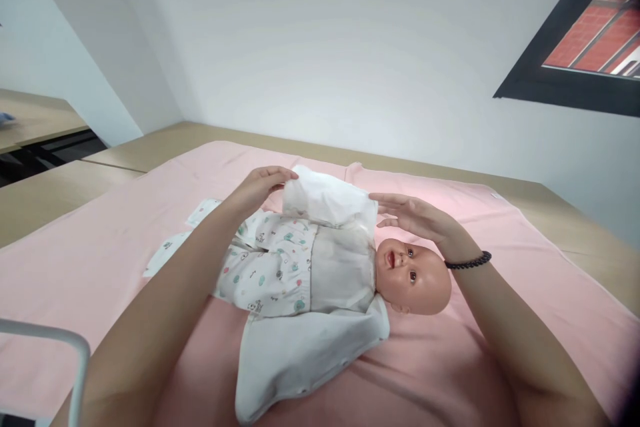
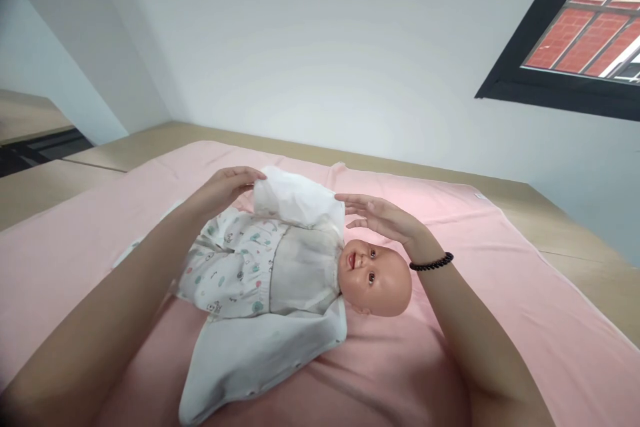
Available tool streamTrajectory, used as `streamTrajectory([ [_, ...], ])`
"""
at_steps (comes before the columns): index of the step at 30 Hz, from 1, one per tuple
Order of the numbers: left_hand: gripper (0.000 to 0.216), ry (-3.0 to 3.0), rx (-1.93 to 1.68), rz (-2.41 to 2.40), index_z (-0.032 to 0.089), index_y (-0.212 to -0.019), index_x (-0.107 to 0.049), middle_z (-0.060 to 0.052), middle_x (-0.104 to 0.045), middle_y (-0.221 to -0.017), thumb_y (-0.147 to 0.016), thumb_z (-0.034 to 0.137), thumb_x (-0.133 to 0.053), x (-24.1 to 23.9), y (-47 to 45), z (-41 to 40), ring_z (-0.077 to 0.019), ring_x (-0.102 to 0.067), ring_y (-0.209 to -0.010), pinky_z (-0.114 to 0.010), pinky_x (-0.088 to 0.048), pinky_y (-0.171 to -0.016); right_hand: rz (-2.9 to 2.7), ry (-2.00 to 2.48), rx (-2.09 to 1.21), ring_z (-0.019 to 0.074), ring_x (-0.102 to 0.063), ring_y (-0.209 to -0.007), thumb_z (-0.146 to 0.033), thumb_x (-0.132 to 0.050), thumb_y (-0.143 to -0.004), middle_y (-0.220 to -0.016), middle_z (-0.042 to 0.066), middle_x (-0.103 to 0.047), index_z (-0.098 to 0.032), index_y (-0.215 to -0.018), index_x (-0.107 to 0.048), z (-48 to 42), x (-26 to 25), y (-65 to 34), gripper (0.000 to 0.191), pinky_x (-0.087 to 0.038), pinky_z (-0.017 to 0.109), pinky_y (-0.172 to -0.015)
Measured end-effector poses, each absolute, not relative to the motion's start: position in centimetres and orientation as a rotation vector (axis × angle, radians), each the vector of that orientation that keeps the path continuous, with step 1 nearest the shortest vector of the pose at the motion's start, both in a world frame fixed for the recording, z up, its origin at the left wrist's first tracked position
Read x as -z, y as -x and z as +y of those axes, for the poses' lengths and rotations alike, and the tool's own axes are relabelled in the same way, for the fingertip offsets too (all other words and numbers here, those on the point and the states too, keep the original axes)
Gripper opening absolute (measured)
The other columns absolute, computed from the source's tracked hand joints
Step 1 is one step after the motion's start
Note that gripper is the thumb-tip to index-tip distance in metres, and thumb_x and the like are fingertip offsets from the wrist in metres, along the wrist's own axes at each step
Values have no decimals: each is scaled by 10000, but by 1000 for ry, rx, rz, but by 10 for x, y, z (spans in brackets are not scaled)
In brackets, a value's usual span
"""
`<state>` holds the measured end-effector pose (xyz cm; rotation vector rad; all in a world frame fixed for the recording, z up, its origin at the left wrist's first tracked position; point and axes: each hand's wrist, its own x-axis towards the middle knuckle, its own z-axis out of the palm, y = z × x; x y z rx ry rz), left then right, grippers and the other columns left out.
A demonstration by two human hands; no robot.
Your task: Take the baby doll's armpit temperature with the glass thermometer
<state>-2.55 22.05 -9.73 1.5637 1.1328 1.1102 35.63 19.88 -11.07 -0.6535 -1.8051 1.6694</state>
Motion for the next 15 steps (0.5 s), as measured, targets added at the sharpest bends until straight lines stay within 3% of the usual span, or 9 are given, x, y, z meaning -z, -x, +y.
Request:
streamTrajectory([
  [2, 287, -1645, -1035, 1107, 208, -894, -731, -70, -727, -970, -795, 477, -712, 82, 34, 214, -218, -673, -938, -336, -540, -862, -1858, 599, -1641, 281, -531, -1351, -590, -601, -941, -1492, 104, -558, -276, -1412, -618, 195, 106, -358, 566, -478, 445, -1070],
  [7, 319, -2004, -205, 1143, 316, -1081, -726, 8, -605, -646, -877, 536, -618, 48, 59, 194, -190, -604, -680, -312, -506, -745, -2206, 370, -1610, 274, -645, -1231, -524, -594, -978, -1299, 128, -690, -247, -1385, -642, 184, 84, -362, 495, -482, 483, -1073],
  [12, 380, -2133, 111, 1159, 312, -1051, -721, -21, -625, -763, -920, 616, -534, 31, 58, 176, -192, -587, -710, -282, -462, -658, -2433, 350, -1640, 248, -598, -1286, -381, -645, -970, -1381, 130, -636, -239, -1455, -559, 163, 58, -360, 513, -482, 439, -1070],
  [15, 374, -2223, 248, 1114, 297, -1061, -715, -9, -639, -783, -946, 588, -511, 24, 40, 158, -170, -571, -693, -266, -452, -644, -2481, 214, -1650, 252, -610, -1255, -329, -715, -923, -1350, 164, -642, -162, -1432, -569, 145, 52, -344, 556, -485, 400, -1056],
])
